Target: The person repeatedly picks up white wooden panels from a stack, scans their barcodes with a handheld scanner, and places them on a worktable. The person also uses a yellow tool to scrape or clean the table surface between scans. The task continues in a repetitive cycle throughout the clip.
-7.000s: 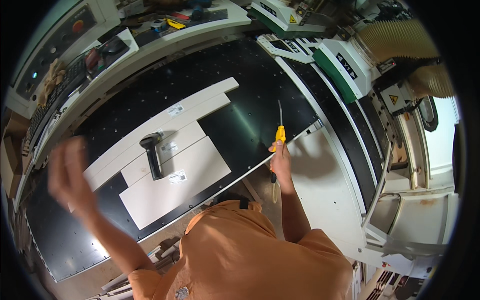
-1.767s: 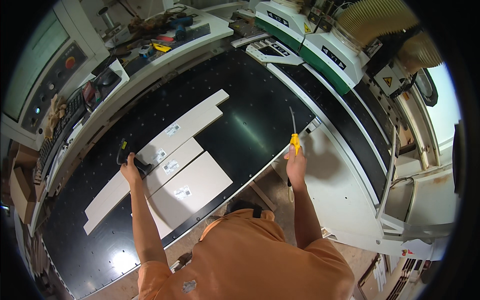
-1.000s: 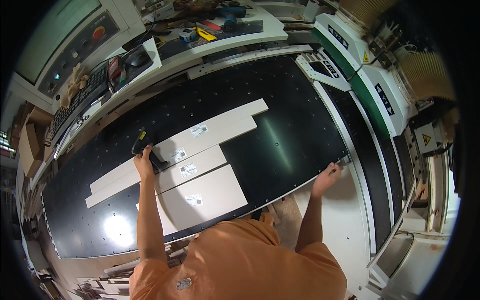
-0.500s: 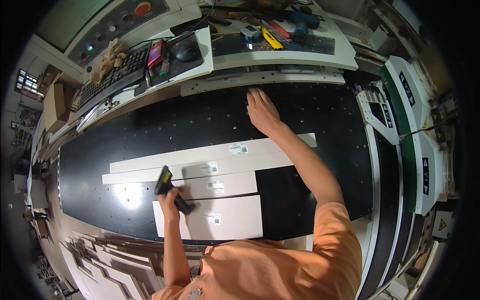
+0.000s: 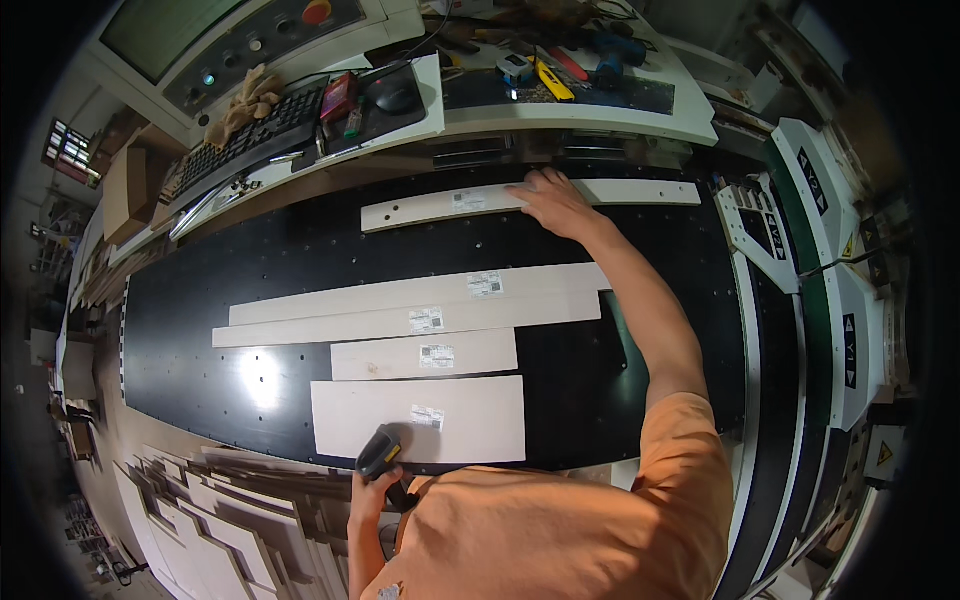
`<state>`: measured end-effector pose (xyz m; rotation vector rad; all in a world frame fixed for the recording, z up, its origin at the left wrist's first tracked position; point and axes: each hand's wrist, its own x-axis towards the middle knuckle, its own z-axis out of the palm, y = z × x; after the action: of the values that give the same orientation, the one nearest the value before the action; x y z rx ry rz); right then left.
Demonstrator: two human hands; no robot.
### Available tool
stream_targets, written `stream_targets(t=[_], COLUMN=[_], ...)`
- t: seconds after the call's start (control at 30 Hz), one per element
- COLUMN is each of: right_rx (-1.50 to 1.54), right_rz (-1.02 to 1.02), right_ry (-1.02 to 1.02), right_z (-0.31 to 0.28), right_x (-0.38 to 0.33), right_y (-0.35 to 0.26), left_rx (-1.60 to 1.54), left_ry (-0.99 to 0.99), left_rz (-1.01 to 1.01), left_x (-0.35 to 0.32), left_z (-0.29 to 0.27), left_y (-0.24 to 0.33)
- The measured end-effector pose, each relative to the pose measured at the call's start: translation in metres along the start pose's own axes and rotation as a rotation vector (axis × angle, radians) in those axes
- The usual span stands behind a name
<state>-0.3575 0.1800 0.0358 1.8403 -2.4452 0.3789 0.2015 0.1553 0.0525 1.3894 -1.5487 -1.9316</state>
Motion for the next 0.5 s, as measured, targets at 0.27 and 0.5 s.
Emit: stream_targets(t=[0.27,0.5], right_rx=[0.093,0.260], right_rz=[-0.287,-0.396], right_ry=[0.096,-0.072], right_z=[-0.055,-0.008], right_x=[-0.059,-0.084], right_y=[-0.123,-0.240], left_rx=[0.272,-0.123], left_ry=[-0.140,-0.122], left_rz=[-0.191,0.148], left_x=[0.026,0.047], left_z=[-0.004,0.026], left_y=[0.026,0.019])
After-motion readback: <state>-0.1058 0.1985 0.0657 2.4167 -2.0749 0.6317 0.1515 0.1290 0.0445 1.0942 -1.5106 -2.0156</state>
